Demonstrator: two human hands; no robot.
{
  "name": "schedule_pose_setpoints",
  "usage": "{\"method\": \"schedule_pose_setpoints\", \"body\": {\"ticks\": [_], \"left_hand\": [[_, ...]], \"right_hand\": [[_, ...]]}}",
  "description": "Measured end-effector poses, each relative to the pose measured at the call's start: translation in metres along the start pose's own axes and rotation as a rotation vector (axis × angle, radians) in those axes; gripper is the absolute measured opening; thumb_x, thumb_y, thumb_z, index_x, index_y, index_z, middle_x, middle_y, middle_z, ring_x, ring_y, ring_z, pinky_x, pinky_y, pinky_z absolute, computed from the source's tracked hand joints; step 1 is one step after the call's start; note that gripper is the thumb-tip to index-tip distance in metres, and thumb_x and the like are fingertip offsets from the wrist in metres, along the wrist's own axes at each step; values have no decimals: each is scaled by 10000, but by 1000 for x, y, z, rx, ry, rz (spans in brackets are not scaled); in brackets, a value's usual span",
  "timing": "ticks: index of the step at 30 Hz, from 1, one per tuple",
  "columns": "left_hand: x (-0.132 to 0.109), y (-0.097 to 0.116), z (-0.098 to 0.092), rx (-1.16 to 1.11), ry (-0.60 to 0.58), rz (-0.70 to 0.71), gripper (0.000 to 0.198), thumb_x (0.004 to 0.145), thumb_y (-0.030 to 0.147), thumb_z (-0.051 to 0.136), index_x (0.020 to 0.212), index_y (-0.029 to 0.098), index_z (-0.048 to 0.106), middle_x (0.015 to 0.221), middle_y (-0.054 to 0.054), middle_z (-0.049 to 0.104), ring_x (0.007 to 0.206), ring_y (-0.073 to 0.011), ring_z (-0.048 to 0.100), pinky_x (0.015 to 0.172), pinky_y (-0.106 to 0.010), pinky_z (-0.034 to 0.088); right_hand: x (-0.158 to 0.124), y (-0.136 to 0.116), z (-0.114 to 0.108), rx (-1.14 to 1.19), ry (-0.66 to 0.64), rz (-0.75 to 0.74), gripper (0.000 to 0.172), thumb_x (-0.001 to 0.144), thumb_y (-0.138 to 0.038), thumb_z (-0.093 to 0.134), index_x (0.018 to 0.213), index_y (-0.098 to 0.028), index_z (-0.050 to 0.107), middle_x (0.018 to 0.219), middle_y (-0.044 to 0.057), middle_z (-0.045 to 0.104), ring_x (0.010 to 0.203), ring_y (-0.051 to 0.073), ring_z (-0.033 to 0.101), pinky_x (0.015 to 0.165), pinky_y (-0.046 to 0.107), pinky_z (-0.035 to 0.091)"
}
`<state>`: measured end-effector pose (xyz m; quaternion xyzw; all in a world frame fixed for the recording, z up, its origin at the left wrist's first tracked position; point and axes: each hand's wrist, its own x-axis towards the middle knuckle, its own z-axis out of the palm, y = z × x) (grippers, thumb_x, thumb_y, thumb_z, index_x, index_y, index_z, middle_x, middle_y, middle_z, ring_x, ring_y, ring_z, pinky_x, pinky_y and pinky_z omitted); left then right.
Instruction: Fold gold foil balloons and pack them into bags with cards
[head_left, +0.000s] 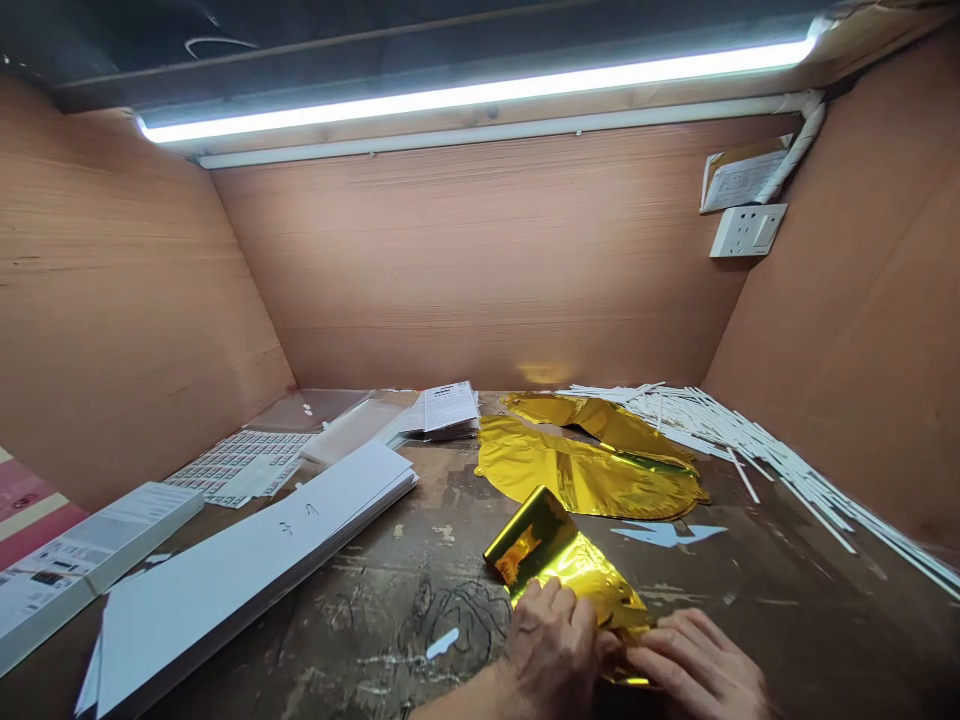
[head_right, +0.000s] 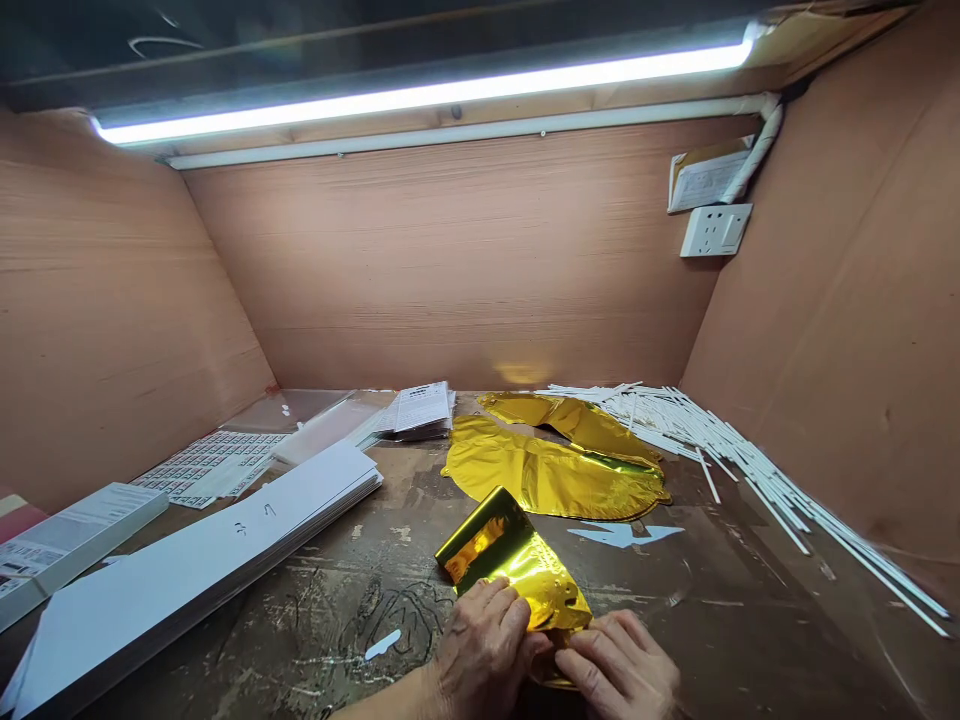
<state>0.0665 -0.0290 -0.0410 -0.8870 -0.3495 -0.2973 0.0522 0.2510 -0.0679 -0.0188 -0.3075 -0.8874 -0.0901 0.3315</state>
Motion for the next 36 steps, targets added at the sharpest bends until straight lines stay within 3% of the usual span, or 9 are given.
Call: {"method": "schedule_pose_setpoints", "body": {"ticks": [3, 5, 8, 13, 17, 22, 27, 32, 36], "left_hand": [[-4, 0, -9, -248, 1, -114, 433, 862, 473, 215, 673, 170, 460, 617, -58, 554, 591, -184, 527, 553, -290, 407], [-8, 0, -15, -435, -55, -242, 424, 841, 513, 265, 815, 152, 486, 676, -65, 579, 599, -180, 539, 538, -271, 403], [-12, 1, -22, -624, -81, -467, 397, 809, 406, 418, 1073, 110, 408, 831, -102, 605, 692, -190, 561, 588, -265, 409], [-9, -2, -21, -768, -28, -682, 189, 808, 257, 402, 953, 148, 452, 750, -45, 575, 651, -148, 515, 588, -236, 382], [-8, -5, -14, -736, -4, -723, 83, 797, 234, 402, 834, 173, 446, 697, -16, 547, 621, -132, 484, 567, -227, 379], [-15, -5, -7, -486, 62, -610, 104, 789, 190, 378, 870, 181, 441, 621, -11, 543, 530, -139, 488, 471, -226, 373], [-14, -13, -24, 44, 336, -159, 203, 823, 229, 358, 935, 131, 497, 659, -85, 572, 611, -199, 553, 556, -311, 441], [-22, -26, -18, 159, 243, 185, 409, 852, 421, 279, 866, 119, 555, 810, -116, 605, 786, -245, 563, 677, -373, 462], [-36, -29, 5, 262, 212, 210, 307, 822, 383, 400, 863, 120, 552, 819, -86, 615, 795, -232, 560, 709, -361, 448]], "right_hand": [[20, 6, -9, 58, 61, 11, 238, 785, -81, 409, 965, -162, 541, 742, 61, 618, 680, 168, 530, 613, 311, 376], [44, 11, -13, 92, 64, 68, 247, 795, -91, 413, 999, -166, 531, 751, 57, 614, 701, 171, 521, 632, 320, 364], [90, 23, -6, 176, -86, 183, 249, 813, -135, 435, 1023, -197, 552, 770, 48, 605, 729, 172, 507, 667, 322, 362], [141, 49, 53, 617, -517, 305, 208, 692, -232, 621, 896, -201, 639, 766, 8, 615, 711, 147, 542, 632, 236, 404], [136, 56, 93, 755, -600, 317, 187, 691, -251, 614, 854, -167, 651, 674, -17, 626, 605, 113, 560, 540, 185, 418], [122, 51, 99, 697, -494, 323, 219, 729, -325, 595, 869, -167, 651, 791, 21, 633, 753, 140, 557, 684, 231, 415], [121, 49, 99, 612, -437, 291, 222, 753, -360, 577, 878, -189, 641, 806, 14, 636, 793, 143, 531, 748, 259, 370], [122, 48, 104, 559, -436, 220, 238, 749, -402, 573, 875, -208, 628, 815, -6, 611, 785, 126, 517, 745, 250, 337], [127, 47, 107, 493, -454, 155, 312, 703, -483, 585, 871, -221, 613, 789, -20, 600, 743, 119, 509, 715, 251, 320]]}}
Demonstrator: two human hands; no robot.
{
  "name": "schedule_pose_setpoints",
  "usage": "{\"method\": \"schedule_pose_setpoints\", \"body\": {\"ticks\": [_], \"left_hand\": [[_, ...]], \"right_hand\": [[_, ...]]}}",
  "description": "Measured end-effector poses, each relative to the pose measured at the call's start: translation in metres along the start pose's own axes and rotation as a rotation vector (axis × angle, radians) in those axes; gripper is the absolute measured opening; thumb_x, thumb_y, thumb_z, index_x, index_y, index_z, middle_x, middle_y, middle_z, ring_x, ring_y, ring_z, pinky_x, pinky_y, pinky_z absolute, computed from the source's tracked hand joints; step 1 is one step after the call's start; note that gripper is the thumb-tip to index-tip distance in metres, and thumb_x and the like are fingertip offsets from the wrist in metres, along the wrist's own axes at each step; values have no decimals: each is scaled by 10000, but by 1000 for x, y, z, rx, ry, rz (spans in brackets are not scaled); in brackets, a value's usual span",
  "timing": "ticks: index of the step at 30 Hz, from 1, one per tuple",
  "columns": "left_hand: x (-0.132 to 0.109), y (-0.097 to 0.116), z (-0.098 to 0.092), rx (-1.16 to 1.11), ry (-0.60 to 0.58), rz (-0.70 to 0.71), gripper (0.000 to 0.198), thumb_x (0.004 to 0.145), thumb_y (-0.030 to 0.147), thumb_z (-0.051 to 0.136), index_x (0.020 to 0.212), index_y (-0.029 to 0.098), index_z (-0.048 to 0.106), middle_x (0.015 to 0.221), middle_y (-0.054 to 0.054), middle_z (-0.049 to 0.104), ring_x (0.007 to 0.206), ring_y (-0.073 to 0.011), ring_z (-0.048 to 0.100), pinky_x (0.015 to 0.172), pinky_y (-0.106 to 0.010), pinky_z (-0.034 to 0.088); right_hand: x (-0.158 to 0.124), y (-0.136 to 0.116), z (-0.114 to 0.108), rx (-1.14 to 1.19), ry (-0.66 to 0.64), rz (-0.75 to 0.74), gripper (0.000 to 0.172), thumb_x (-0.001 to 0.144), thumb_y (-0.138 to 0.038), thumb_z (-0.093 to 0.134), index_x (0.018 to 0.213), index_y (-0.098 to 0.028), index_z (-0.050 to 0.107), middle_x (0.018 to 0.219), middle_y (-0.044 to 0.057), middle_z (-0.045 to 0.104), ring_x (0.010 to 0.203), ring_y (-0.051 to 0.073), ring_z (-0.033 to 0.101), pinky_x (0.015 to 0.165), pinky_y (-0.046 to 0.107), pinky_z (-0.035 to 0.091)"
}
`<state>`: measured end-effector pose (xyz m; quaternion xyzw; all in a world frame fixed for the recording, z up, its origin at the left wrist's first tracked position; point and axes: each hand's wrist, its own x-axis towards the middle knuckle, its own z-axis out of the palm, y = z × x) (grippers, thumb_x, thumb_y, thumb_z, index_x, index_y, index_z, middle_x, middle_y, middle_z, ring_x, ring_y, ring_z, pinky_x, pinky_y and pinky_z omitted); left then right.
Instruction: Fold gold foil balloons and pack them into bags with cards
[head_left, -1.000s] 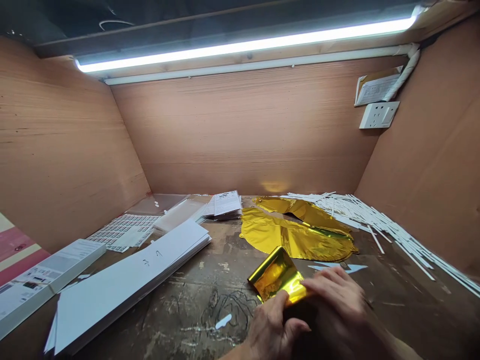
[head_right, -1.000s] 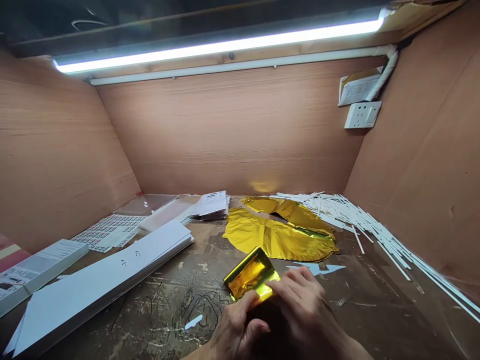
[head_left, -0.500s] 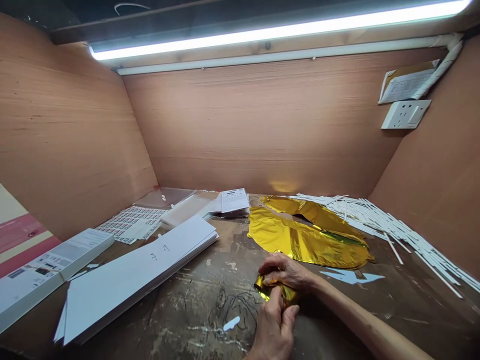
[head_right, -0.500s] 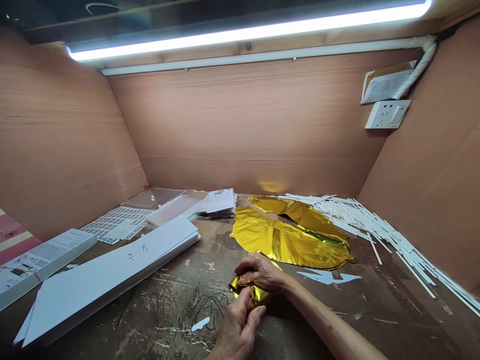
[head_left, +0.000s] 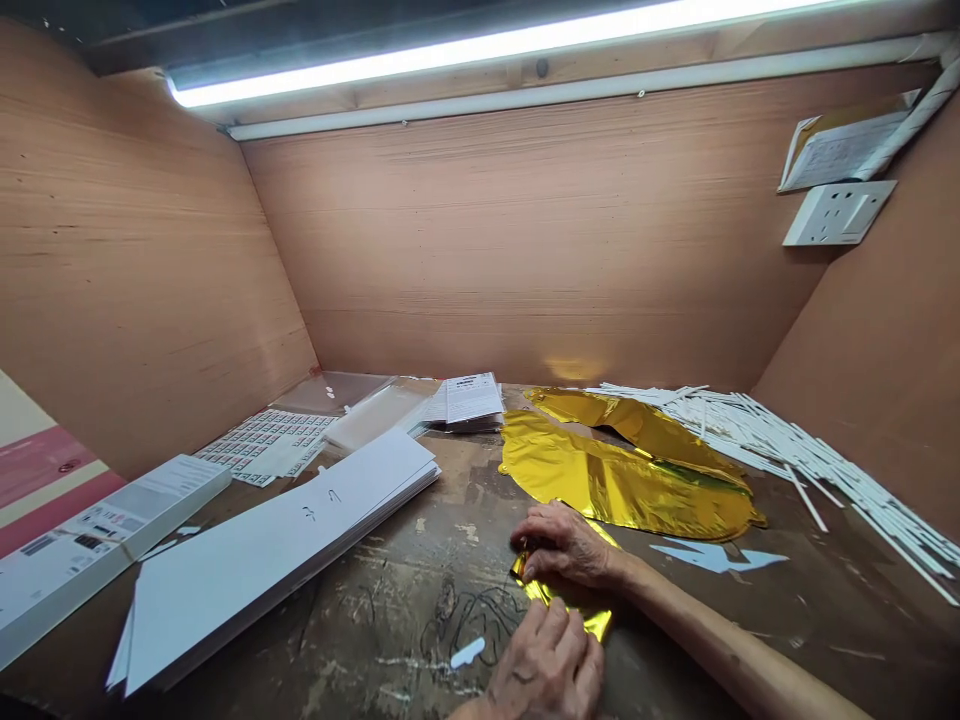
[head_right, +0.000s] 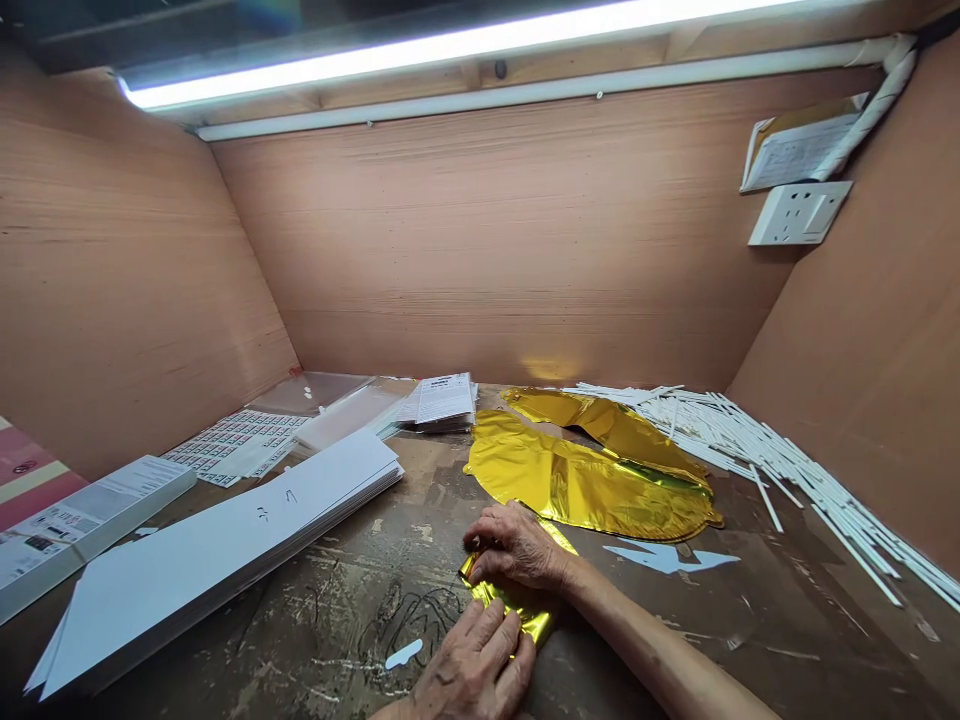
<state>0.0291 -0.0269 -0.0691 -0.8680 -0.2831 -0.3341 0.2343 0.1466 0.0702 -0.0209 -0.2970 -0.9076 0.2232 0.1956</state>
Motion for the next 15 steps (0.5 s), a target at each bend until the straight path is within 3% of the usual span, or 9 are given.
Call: {"method": "schedule_pose_setpoints", "body": {"ticks": [5, 10, 12, 15], "left_hand": [[-8, -1, 13, 55, -67, 70, 213, 803, 311, 459, 885, 136, 548, 976, -84, 602, 1018, -294, 480, 865, -461, 354], [-7, -2, 12, 80, -75, 48, 165, 797, 268, 475, 892, 153, 546, 971, -73, 605, 959, -288, 516, 820, -483, 373], [-7, -1, 11, 99, -110, 26, 162, 795, 293, 487, 882, 165, 536, 990, -81, 599, 971, -296, 517, 812, -484, 377], [-8, -1, 12, 131, -124, -32, 231, 791, 377, 481, 867, 163, 522, 1025, -119, 595, 1004, -315, 505, 797, -476, 388]], "right_hand": [[6, -3, 2, -172, -21, -51, 378, 721, -535, 527, 919, -217, 578, 817, -2, 598, 761, 135, 508, 709, 275, 308], [13, 0, 11, -193, 20, -86, 500, 653, -588, 559, 974, -205, 550, 854, 22, 602, 801, 167, 508, 750, 316, 312], [18, 2, 11, -113, 68, -88, 463, 648, -544, 601, 966, -210, 560, 851, 18, 601, 798, 166, 512, 749, 311, 336], [18, 4, -4, -3, 201, -34, 292, 779, -397, 529, 982, -189, 546, 845, 30, 593, 806, 154, 515, 749, 294, 377]]}}
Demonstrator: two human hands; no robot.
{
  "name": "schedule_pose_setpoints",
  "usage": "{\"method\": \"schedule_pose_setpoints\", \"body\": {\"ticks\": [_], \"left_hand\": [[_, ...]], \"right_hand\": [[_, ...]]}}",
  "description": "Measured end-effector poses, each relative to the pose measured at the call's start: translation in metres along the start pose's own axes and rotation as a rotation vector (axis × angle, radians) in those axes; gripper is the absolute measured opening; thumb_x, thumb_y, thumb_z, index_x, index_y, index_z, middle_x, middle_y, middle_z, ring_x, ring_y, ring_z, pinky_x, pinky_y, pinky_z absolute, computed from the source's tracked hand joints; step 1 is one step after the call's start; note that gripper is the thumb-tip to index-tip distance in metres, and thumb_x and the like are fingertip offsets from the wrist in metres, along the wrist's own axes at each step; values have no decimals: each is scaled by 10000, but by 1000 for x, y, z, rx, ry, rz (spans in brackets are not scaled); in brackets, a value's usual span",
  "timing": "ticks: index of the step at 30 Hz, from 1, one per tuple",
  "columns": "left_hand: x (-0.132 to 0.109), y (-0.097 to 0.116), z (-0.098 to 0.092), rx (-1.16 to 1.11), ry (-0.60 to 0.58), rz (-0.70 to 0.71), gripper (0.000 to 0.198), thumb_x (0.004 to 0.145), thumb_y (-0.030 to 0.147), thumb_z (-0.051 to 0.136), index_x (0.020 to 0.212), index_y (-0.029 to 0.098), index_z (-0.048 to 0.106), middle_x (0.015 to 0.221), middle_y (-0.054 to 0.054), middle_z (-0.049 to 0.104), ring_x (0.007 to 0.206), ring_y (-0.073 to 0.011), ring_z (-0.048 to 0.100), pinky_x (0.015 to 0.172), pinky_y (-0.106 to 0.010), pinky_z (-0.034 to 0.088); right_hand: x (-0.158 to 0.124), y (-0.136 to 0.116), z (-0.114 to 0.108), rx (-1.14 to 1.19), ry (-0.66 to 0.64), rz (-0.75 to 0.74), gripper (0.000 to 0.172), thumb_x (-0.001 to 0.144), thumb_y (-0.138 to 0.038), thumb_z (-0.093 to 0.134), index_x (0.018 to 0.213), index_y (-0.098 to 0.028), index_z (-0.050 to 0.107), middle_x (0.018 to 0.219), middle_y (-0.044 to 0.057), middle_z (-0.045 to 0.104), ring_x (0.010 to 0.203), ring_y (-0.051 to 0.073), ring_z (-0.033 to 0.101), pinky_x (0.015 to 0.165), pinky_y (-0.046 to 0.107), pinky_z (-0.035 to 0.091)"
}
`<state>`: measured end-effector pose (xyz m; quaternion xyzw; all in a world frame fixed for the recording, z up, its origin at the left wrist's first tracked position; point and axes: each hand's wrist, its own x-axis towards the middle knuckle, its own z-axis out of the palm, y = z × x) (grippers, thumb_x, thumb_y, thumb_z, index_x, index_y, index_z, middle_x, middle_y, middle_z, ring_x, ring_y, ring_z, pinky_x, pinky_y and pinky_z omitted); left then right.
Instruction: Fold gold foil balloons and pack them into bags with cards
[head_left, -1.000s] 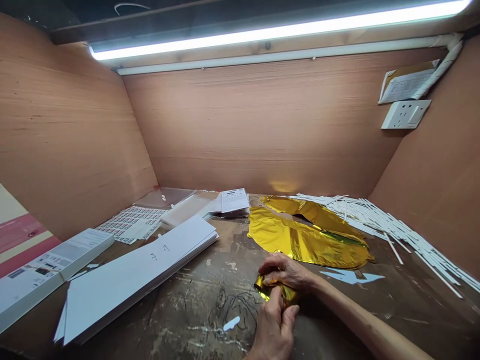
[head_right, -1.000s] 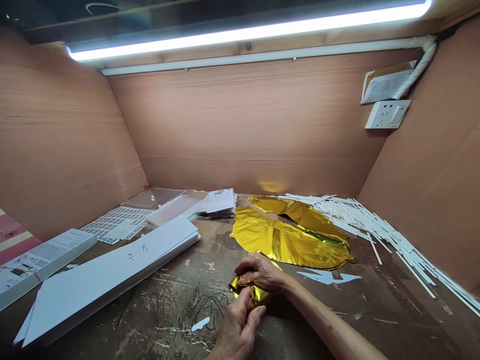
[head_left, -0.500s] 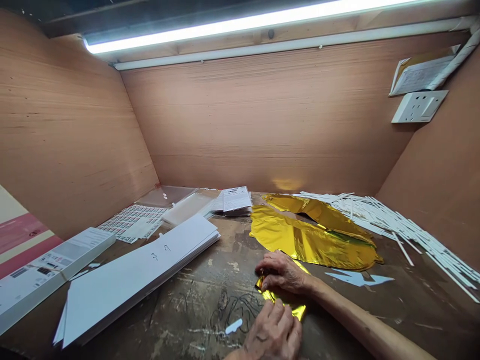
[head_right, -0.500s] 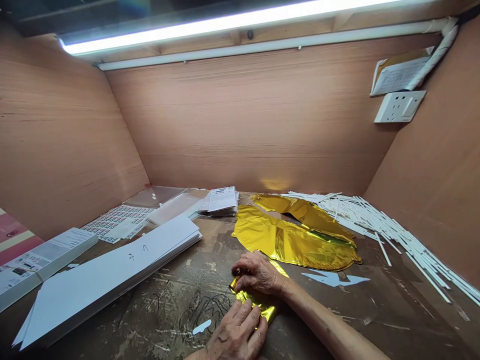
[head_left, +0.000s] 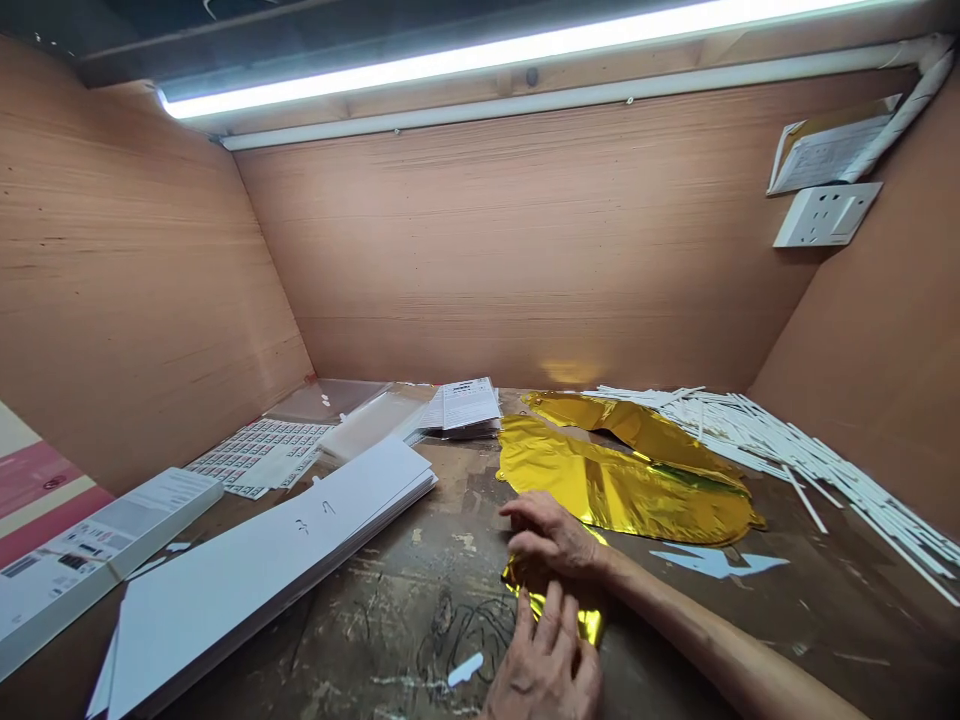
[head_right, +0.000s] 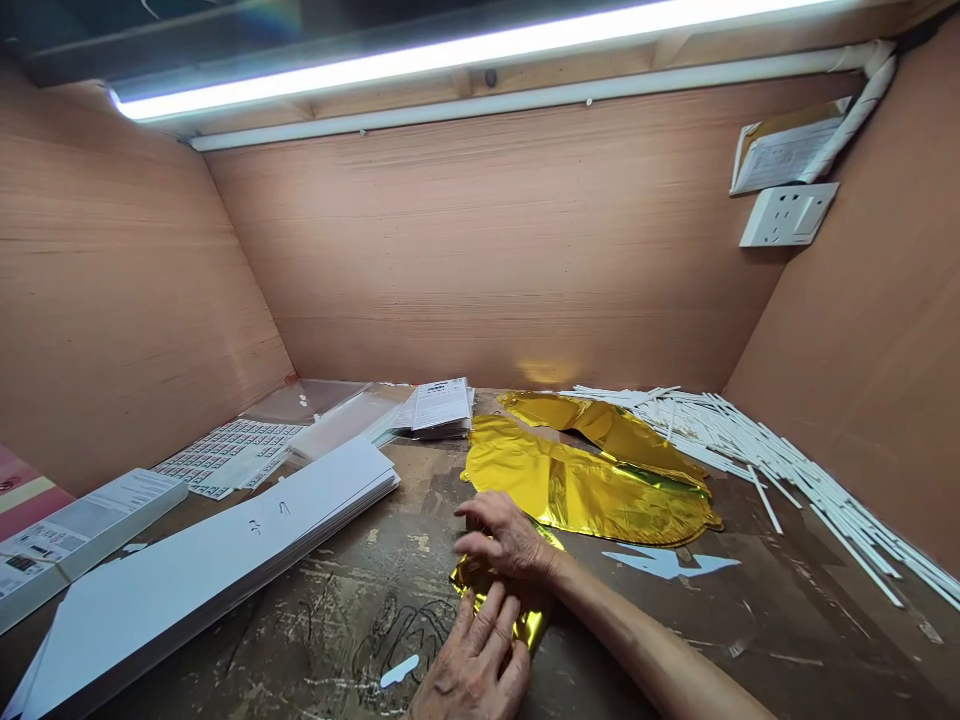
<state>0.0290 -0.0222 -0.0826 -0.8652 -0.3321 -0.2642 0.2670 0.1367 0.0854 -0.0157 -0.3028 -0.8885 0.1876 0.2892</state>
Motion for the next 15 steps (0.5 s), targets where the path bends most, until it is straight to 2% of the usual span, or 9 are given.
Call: {"method": "schedule_pose_setpoints", "body": {"ticks": [2, 4, 7, 10, 13, 15], "left_hand": [[0, -1, 1, -24, -14, -51, 342, 773, 475, 462, 865, 151, 521, 1028, -141, 599, 987, -312, 519, 786, -453, 404], [0, -4, -1, -110, -57, -104, 478, 732, 586, 435, 889, 142, 522, 1040, -148, 599, 974, -303, 530, 779, -430, 418], [4, -10, -9, -292, -170, -201, 644, 641, 671, 464, 983, 126, 502, 1098, -156, 571, 1012, -299, 510, 803, -421, 420], [8, -15, -19, -429, -290, -268, 725, 599, 615, 553, 1092, 93, 453, 1178, -193, 501, 1079, -321, 448, 867, -462, 374], [16, -18, -28, -527, -383, -354, 651, 628, 481, 601, 1138, 117, 424, 1199, -171, 474, 1091, -303, 421, 907, -457, 335], [23, -20, -35, -582, -423, -412, 582, 627, 401, 627, 1116, 150, 437, 1145, -126, 507, 1039, -270, 442, 903, -423, 342]], "right_hand": [[-8, -5, -21, -3, 88, 50, 228, 842, -306, 441, 1003, -165, 518, 885, 56, 577, 840, 155, 508, 769, 302, 387], [-25, -16, -43, -44, 113, 43, 191, 844, -233, 419, 990, -157, 515, 921, 75, 561, 856, 161, 500, 755, 303, 396], [-63, -40, -57, -232, -21, -51, 191, 811, -129, 397, 924, -163, 547, 855, 71, 569, 780, 166, 502, 668, 300, 408], [-93, -59, -44, -444, -89, -146, 249, 819, -109, 359, 982, -147, 543, 859, 84, 602, 745, 185, 517, 665, 340, 418], [-103, -63, -21, -552, -7, -239, 320, 849, -90, 282, 1063, -132, 517, 972, 105, 609, 844, 211, 537, 757, 387, 416], [-102, -60, -11, -568, 4, -268, 326, 852, -85, 277, 1066, -132, 519, 998, 107, 606, 891, 215, 537, 799, 401, 407]]}}
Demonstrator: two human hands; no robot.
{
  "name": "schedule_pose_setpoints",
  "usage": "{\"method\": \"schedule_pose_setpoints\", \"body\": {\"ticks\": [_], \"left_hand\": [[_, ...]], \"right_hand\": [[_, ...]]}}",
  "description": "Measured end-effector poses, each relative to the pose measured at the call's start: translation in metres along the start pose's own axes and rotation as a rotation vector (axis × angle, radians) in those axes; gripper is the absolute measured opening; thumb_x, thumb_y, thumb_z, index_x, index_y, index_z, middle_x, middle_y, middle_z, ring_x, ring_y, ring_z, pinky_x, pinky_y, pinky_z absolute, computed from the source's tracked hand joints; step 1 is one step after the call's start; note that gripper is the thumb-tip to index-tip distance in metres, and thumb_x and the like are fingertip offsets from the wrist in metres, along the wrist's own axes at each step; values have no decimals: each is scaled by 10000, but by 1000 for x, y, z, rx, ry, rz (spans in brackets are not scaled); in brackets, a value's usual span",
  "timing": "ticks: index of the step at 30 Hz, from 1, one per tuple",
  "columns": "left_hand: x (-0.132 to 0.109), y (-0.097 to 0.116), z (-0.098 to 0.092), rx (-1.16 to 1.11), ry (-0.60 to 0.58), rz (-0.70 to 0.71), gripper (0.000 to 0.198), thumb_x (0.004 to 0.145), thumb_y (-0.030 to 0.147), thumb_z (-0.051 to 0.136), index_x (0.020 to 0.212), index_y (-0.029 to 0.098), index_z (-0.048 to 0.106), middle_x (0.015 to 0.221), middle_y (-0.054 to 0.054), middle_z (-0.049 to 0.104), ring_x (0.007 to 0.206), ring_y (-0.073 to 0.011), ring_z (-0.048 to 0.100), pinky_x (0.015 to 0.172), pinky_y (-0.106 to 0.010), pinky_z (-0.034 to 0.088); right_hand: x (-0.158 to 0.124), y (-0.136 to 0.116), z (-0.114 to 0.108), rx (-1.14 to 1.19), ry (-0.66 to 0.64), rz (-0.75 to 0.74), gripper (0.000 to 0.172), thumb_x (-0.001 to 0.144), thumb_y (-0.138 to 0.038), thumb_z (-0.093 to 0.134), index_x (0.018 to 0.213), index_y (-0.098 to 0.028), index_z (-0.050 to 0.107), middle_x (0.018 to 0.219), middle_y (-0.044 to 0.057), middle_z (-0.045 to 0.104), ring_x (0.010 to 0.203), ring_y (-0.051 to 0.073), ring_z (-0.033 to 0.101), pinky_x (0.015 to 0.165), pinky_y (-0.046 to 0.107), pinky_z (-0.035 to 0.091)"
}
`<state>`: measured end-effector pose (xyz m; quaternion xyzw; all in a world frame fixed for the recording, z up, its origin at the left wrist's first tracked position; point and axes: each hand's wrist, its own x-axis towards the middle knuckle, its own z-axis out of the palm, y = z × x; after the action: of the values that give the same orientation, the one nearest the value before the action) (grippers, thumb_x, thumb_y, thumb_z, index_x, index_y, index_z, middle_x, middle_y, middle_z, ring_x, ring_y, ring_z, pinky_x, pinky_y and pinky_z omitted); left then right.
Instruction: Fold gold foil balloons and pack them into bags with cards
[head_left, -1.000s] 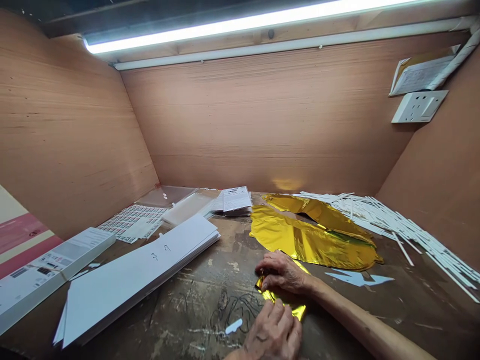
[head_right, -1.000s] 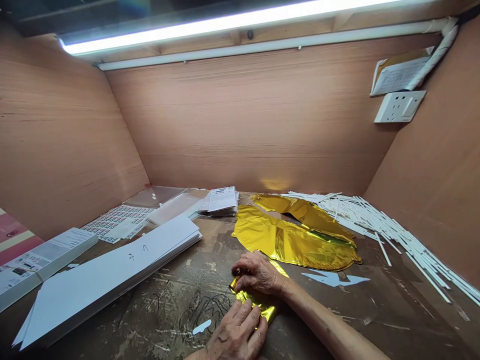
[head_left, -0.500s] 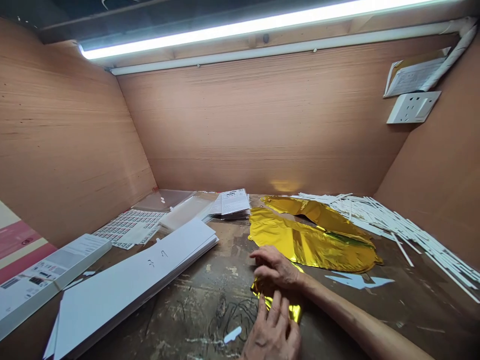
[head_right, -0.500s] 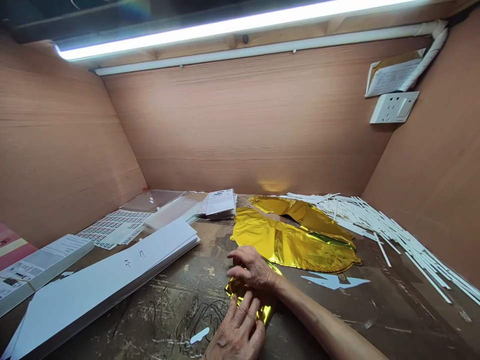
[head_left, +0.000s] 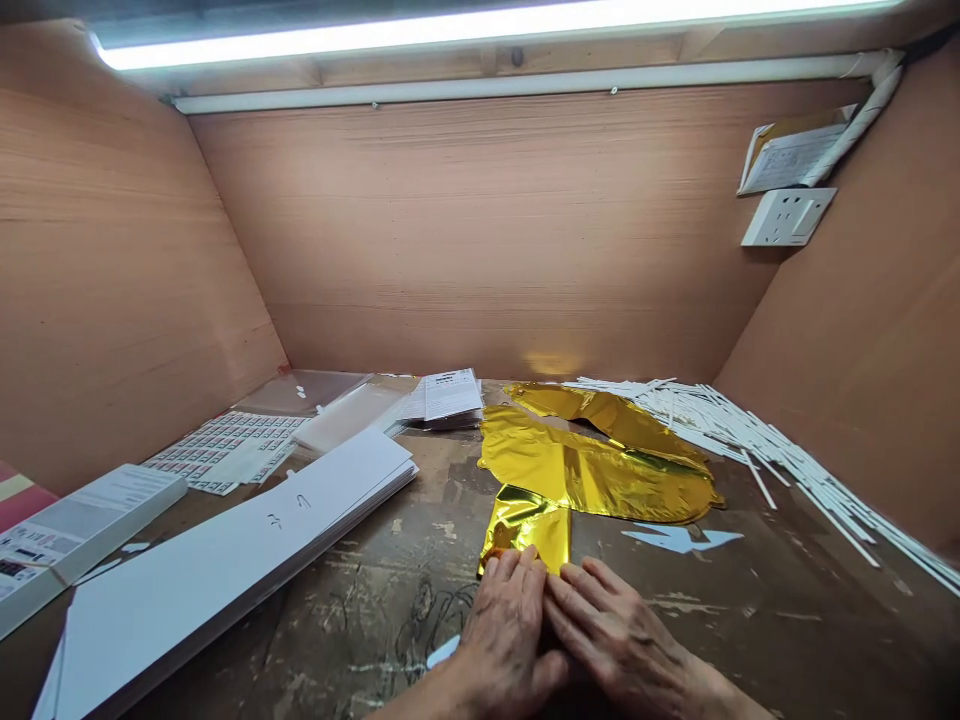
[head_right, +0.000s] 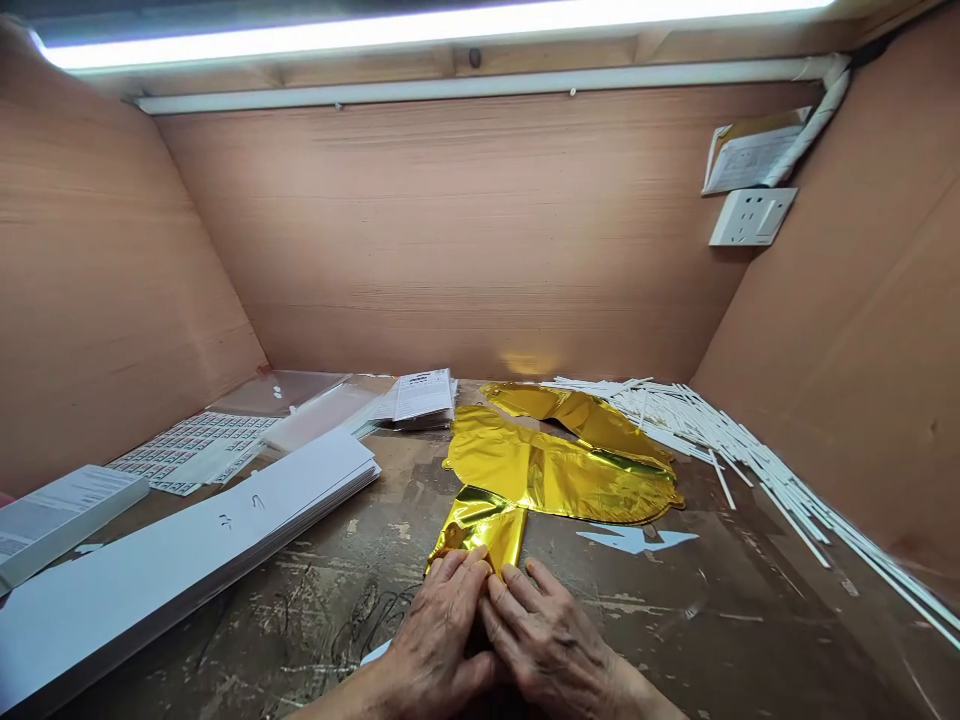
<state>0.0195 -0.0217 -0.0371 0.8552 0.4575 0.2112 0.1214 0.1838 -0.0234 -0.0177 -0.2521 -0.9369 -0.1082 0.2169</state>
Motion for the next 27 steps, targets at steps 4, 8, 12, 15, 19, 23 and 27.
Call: {"method": "schedule_pose_setpoints", "body": {"ticks": [4, 8, 12, 15, 19, 23, 27], "left_hand": [[4, 1, -23, -74, -63, -2, 451, 606, 354, 670, 988, 191, 495, 980, -38, 558, 893, -209, 465, 823, -344, 383], [3, -13, -41, -115, -74, 21, 363, 661, 251, 640, 999, 222, 514, 918, -4, 577, 869, -184, 471, 808, -314, 366], [9, -29, -40, -176, -7, -19, 239, 756, 153, 496, 970, 230, 570, 863, -5, 597, 824, -159, 510, 747, -269, 379], [25, -38, -33, -310, 44, -159, 213, 762, 125, 439, 830, 202, 626, 767, 7, 609, 731, -135, 536, 663, -224, 392], [53, -51, -29, -422, 23, -360, 122, 634, 97, 521, 682, 149, 619, 600, 31, 580, 595, -118, 527, 532, -186, 376], [64, -57, -33, -332, 37, -422, 92, 552, 71, 548, 609, 135, 580, 542, 31, 530, 542, -116, 495, 488, -196, 351], [49, -42, -39, -225, 70, -354, 118, 605, 78, 513, 673, 152, 574, 788, -26, 579, 743, -151, 525, 647, -246, 402]], "right_hand": [[0, 5, 8, 171, 5, 127, 236, 855, -136, 355, 933, -143, 577, 860, 81, 638, 797, 179, 562, 754, 348, 432], [-4, 12, 7, 521, 68, 510, 245, 812, -124, 404, 879, -193, 630, 845, 42, 666, 775, 161, 588, 701, 282, 444], [0, 21, 7, 754, 51, 890, 258, 749, -157, 425, 821, -202, 668, 736, 7, 674, 729, 183, 604, 650, 258, 446], [8, 29, 9, 740, 47, 1025, 249, 711, -176, 428, 748, -193, 674, 664, -5, 658, 685, 189, 594, 619, 256, 436], [15, 39, 18, 776, 53, 1190, 130, 632, -199, 518, 699, -167, 625, 622, -5, 609, 602, 160, 579, 511, 225, 438], [17, 49, 34, 839, 31, 1335, 186, 557, -145, 539, 742, -157, 522, 623, -26, 539, 376, 105, 520, 285, 192, 372], [21, 58, 39, 904, -25, 1379, 206, 523, -76, 543, 689, -167, 462, 530, -62, 505, 307, 98, 516, 246, 159, 347]]}}
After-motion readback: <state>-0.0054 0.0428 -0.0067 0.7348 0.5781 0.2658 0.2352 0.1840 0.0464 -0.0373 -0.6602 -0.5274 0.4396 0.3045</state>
